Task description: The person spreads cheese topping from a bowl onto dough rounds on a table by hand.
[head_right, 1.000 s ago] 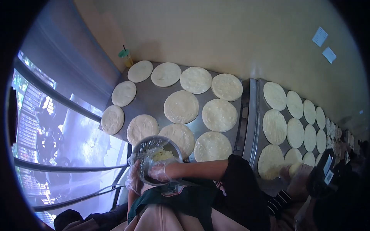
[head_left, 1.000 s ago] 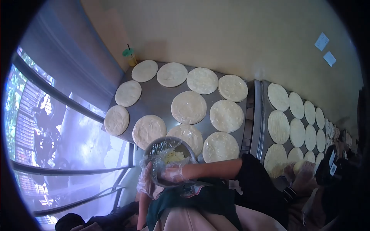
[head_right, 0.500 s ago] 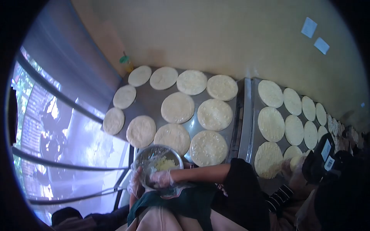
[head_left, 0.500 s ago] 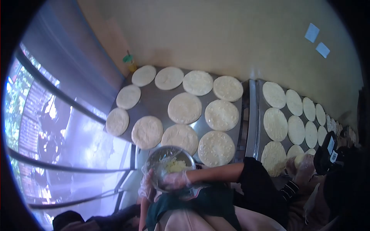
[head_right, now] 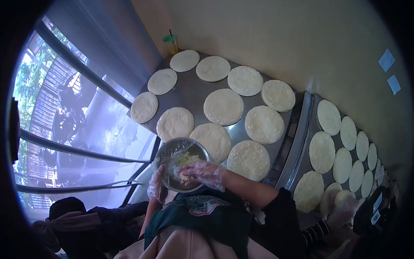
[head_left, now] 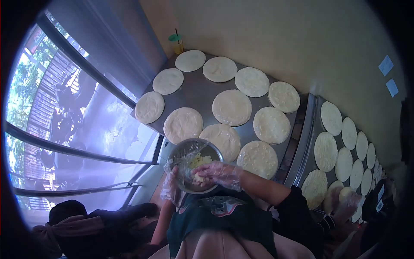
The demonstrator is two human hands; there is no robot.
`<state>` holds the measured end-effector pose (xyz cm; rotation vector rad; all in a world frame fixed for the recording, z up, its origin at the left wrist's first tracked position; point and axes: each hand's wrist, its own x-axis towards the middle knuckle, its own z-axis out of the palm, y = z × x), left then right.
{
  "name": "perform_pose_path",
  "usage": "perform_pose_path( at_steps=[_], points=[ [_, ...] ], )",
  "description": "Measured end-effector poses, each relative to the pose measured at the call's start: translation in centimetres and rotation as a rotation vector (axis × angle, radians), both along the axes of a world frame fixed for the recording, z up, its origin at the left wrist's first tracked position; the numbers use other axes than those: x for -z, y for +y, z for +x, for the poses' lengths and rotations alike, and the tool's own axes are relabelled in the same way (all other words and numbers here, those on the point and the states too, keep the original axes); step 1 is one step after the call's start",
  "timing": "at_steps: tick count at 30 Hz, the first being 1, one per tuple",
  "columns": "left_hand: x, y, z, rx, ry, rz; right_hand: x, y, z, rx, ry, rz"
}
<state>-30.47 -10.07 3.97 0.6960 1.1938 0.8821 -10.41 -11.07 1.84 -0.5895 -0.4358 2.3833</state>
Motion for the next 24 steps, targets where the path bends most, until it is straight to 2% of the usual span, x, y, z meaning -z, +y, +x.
perform_pose_path(
  at_steps=[2,5,8,10,12,14,15,17,19,21,22,24],
  points=[
    [1.4,1.0,-0.2,-0.037,-0.05,0.022,-1.2,1.5,1.6,0.01,-0.023,0.019],
    [-0.4,2.1,0.6,-0.007,0.055,0.047,-2.0,4.3,4.6,0.207,-0.149,0.12],
    [1.2,3.4,0.0,-0.001,0.045,0.093,-1.5,8.0,8.6,0.417,-0.235,0.133],
    [0.3,4.3,0.1,-0.022,0.035,0.095,0.1,10.6,11.7,0.534,-0.425,0.136],
    [0.2,5.4,-0.2,-0.038,0.022,0.095,2.2,12.9,14.6,0.667,-0.502,0.187],
    [0.9,6.6,-1.1,0.016,0.2,0.169,5.5,15.9,17.5,0.716,-0.598,0.167],
    [1.2,7.2,-1.5,0.016,0.197,0.162,7.0,17.2,18.6,0.761,-0.685,0.144],
    [1.6,8.5,-2.2,-0.031,0.137,0.019,8.9,19.6,20.3,0.78,-0.757,0.126],
    [0.1,9.8,-2.1,-0.034,0.116,0.006,10.1,21.9,21.2,0.804,-0.828,0.108],
    [-0.2,11.0,-2.1,-0.033,0.096,-0.011,11.5,23.7,22.2,0.72,-1.107,0.219],
    [0.0,11.7,-2.2,-0.035,0.087,-0.001,12.5,24.8,22.6,0.72,-1.108,0.21],
    [0.1,12.9,-2.6,-0.032,0.084,-0.001,15.3,27.0,23.4,0.577,-1.277,0.414]
  ],
)
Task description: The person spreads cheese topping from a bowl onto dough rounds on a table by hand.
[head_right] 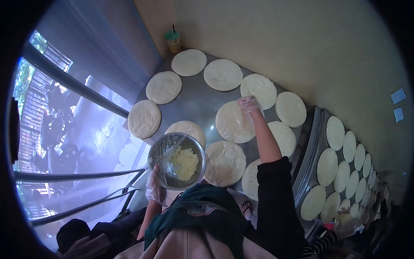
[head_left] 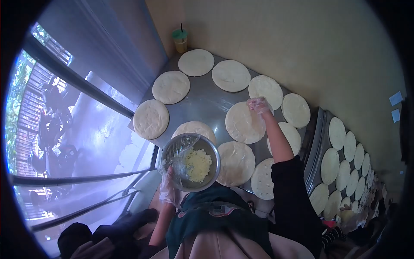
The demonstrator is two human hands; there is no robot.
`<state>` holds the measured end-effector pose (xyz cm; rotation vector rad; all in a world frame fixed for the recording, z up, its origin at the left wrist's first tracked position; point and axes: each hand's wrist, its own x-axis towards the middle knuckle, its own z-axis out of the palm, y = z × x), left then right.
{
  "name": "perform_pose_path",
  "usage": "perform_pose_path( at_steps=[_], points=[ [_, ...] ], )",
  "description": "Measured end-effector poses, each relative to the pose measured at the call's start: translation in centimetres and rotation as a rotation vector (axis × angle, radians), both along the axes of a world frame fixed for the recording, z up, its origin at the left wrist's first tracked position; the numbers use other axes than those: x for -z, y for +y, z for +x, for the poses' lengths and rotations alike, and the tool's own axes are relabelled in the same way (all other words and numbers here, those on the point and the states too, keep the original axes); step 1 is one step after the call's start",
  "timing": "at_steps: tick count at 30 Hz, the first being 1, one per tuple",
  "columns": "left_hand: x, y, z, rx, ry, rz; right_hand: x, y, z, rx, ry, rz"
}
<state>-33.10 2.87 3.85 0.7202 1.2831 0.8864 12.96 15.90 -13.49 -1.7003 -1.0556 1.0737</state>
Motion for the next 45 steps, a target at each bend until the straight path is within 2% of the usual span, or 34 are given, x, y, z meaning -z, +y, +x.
perform_pose_path(
  at_steps=[1,3,4,6,10,12,13,15,16,18,19,21,23,25,27,30,33,37,39,40,42,43,45],
  points=[
    [-0.2,0.6,0.0,-0.029,-0.015,-0.038,1.1,1.1,0.2,0.004,0.004,-0.009],
    [-0.1,1.7,0.0,-0.053,-0.029,-0.084,1.5,2.4,-0.2,-0.24,-0.639,0.067],
    [0.2,2.3,-0.1,-0.051,-0.062,-0.086,1.7,2.4,-0.5,-0.239,-0.638,0.057],
    [0.8,3.4,-0.4,-0.046,-0.097,-0.092,-0.4,2.3,-2.5,-0.157,-0.811,0.028],
    [1.0,5.4,-1.2,0.03,-0.146,-0.076,-1.3,2.0,-4.5,-0.051,-0.658,-0.007],
    [0.7,6.3,-1.4,0.089,-0.14,-0.057,0.8,1.8,-3.9,-0.207,-0.887,0.029],
    [0.4,6.8,-1.4,0.097,-0.141,-0.06,2.3,1.9,-3.7,-0.206,-0.888,0.023],
    [0.5,7.4,-1.9,0.104,-0.14,-0.066,3.8,2.2,-4.3,0.051,-0.341,0.178],
    [0.9,7.8,-2.3,0.132,-0.094,-0.054,4.2,2.0,-4.0,0.051,-0.342,0.175],
    [1.5,8.1,-2.7,0.16,-0.045,-0.047,-2.4,1.0,-6.9,-0.205,-0.954,-0.037],
    [1.9,8.2,-2.9,0.135,-0.098,-0.048,-2.5,0.9,-7.2,-0.207,-0.952,-0.04],
    [1.9,8.3,-3.1,0.109,-0.149,-0.053,-2.0,0.6,-7.4,-0.377,-1.13,0.013],
    [1.6,8.4,-3.0,0.008,-0.222,-0.073,-1.0,0.2,-7.7,-0.354,-1.122,0.087],
    [1.3,8.4,-2.9,0.008,-0.224,-0.063,0.3,0.0,-7.6,-0.33,-1.113,0.161],
    [1.4,8.1,-2.9,0.006,-0.23,-0.05,0.0,0.1,-8.2,-0.275,-1.038,0.078],
    [1.4,7.7,-3.1,0.053,-0.223,-0.045,-1.8,-0.5,-9.3,-0.322,-1.055,0.064],
    [0.8,7.2,-2.7,-0.018,-0.204,-0.027,-3.1,-0.8,-10.6,-0.331,-1.034,-0.022],
    [1.4,6.8,-3.0,-0.026,-0.195,0.0,-3.2,-1.3,-11.1,-0.319,-1.017,0.085],
    [1.5,6.5,-3.1,-0.003,-0.195,0.021,-2.8,-1.0,-11.2,-0.342,-1.006,-0.095],
    [1.4,6.4,-3.0,-0.005,-0.19,0.031,-2.6,-1.2,-11.3,-0.344,-1.005,-0.094],
    [1.3,6.1,-3.2,-0.009,-0.185,0.042,-2.2,-1.8,-11.7,-0.44,-1.171,-0.08],
    [1.5,6.0,-3.4,0.0,-0.221,0.028,-2.1,-2.0,-11.8,-0.441,-1.172,-0.078],
    [1.9,5.9,-3.7,0.008,-0.257,0.014,-2.1,-2.6,-11.8,-0.406,-1.003,-0.02]
  ],
)
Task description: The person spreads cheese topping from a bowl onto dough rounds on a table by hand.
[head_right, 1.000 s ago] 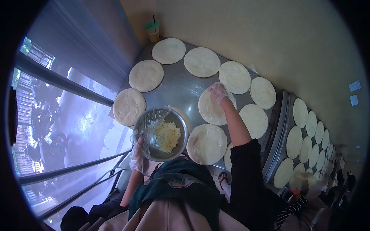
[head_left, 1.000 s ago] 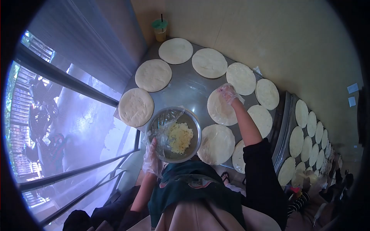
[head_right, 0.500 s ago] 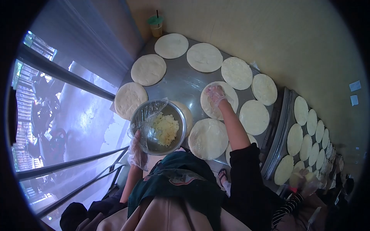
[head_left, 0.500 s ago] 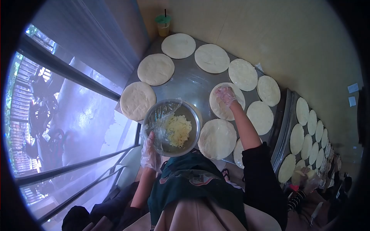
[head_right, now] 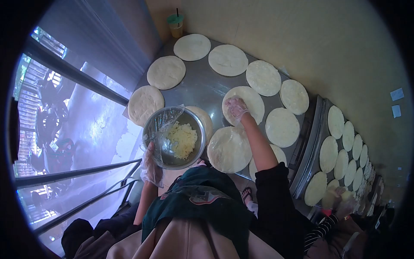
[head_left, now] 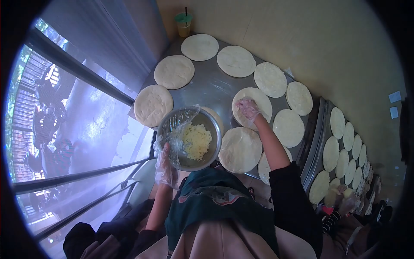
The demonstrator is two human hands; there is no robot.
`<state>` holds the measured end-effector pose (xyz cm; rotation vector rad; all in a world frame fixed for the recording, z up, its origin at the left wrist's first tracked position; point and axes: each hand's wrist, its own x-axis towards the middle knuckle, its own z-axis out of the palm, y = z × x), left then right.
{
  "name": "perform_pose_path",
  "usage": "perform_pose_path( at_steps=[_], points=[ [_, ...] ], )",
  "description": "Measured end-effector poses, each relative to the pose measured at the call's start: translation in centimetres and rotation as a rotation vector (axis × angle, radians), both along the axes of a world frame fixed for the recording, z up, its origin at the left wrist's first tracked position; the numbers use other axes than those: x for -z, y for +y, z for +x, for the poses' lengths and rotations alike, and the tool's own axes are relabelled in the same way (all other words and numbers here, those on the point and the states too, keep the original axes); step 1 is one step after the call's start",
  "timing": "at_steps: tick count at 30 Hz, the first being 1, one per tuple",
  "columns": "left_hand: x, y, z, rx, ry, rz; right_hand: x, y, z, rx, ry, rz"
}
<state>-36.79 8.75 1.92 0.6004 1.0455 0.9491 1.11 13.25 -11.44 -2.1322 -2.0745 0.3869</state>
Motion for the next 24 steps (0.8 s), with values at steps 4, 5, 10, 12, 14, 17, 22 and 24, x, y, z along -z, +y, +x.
perform_pose_path(
  at_steps=[4,5,10,12,14,17,22,24],
  points=[
    [0.2,-0.3,0.2,0.009,-0.009,0.001,-0.5,-1.5,0.0,-0.022,0.028,-0.004],
    [0.0,-0.4,0.4,-0.004,-0.026,-0.011,-0.5,-1.6,0.1,0.005,0.053,-0.106],
    [-0.8,-1.1,1.5,-0.034,0.021,-0.001,0.4,-4.0,0.8,-0.003,0.09,-0.074],
    [-1.2,-1.4,1.9,-0.048,0.05,0.02,2.6,-4.6,1.7,0.065,0.171,-0.103],
    [-1.5,-1.6,2.0,-0.017,0.113,0.023,2.9,-5.2,2.4,0.11,0.187,-0.14],
    [-2.3,-2.1,2.7,0.011,0.154,0.05,-2.4,-5.7,1.2,0.101,0.09,-0.264],
    [-2.4,-2.7,3.0,0.026,0.058,0.006,1.2,-8.2,3.2,-0.11,-0.037,-0.004],
    [-2.1,-2.9,3.0,0.059,0.019,-0.025,2.6,-8.4,4.0,0.097,0.137,-0.047]
  ],
)
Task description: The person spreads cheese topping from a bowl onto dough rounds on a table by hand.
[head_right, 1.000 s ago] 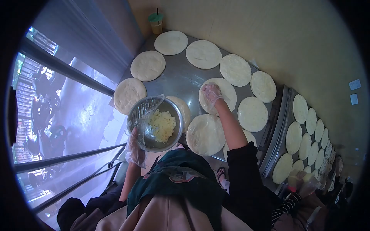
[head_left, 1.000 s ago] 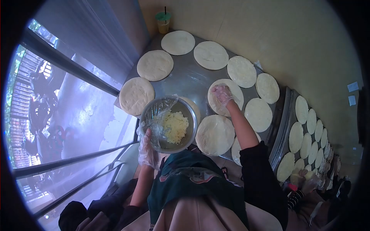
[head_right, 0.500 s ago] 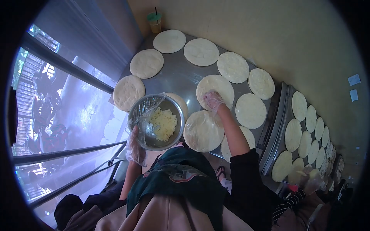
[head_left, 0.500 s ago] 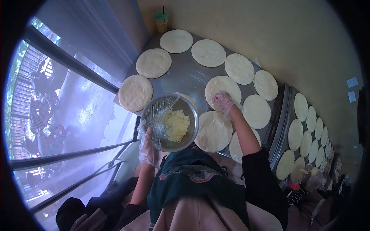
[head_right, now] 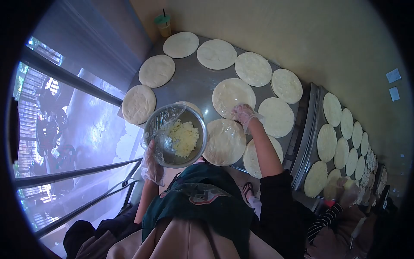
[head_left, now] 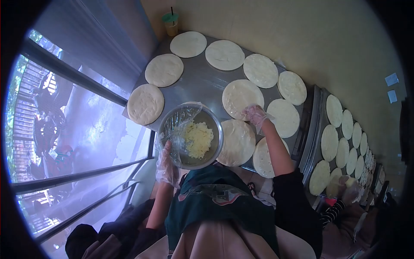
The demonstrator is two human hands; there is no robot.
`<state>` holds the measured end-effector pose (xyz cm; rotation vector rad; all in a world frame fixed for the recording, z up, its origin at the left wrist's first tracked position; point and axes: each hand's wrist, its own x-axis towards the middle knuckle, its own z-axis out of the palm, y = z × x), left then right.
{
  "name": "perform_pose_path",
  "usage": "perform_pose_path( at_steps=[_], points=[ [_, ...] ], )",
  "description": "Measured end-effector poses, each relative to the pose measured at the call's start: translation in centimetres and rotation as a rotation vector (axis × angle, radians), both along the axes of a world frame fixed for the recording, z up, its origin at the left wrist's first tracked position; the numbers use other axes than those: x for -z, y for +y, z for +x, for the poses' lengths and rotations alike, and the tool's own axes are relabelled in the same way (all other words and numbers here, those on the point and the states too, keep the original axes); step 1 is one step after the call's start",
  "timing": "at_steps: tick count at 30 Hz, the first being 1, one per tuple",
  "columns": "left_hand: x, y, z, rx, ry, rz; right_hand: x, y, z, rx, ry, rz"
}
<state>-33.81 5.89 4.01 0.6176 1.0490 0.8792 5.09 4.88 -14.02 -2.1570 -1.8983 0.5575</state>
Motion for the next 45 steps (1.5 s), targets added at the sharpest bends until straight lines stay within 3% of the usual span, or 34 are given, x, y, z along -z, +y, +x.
perform_pose_path(
  at_steps=[4,6,10,15,19,21,25,28,31,33,36,40,43,45],
  points=[
    [-1.2,-0.5,1.3,-0.002,0.023,0.028,-3.6,-0.5,-0.2,0.015,-0.109,-0.003],
    [-1.8,-0.7,1.8,-0.015,0.049,0.055,-5.3,-0.6,-0.3,0.063,-0.096,-0.179],
    [-0.7,-0.9,1.0,0.013,0.035,0.034,-2.5,-1.4,1.8,0.079,-0.093,-0.025],
    [0.5,-0.9,0.9,0.067,0.013,0.066,-4.0,-1.9,2.2,0.205,0.086,0.075],
    [-1.5,-1.4,2.5,0.017,0.038,0.078,-4.0,-1.8,2.6,0.176,0.035,0.093],
    [-2.0,-1.5,2.8,-0.007,0.08,0.108,-5.1,-1.8,2.4,0.21,0.167,0.01],
    [-1.7,-1.4,3.0,-0.032,0.091,0.024,-2.8,-1.7,4.3,0.244,0.147,-0.009],
    [-0.8,-1.3,2.7,-0.014,0.07,0.012,-0.6,-1.6,6.1,0.292,0.232,0.199],
    [0.0,-1.1,2.8,0.007,0.042,0.012,-2.6,-0.9,6.7,0.329,0.196,0.071],
    [0.1,-1.0,2.8,0.001,0.051,0.013,-3.6,-0.2,7.0,0.302,0.032,-0.015],
    [0.1,-0.9,3.1,0.025,0.09,-0.001,-3.6,0.4,7.5,0.276,0.104,0.202],
    [-0.5,-0.8,4.0,-0.088,0.092,-0.015,-2.6,1.9,9.2,0.198,0.05,0.124],
    [-0.7,-0.7,4.2,-0.105,0.074,-0.045,-2.8,3.1,9.2,0.294,0.042,0.112],
    [-0.8,-0.6,4.0,-0.112,0.07,-0.06,-2.1,4.0,9.8,0.269,-0.109,0.119]
  ],
)
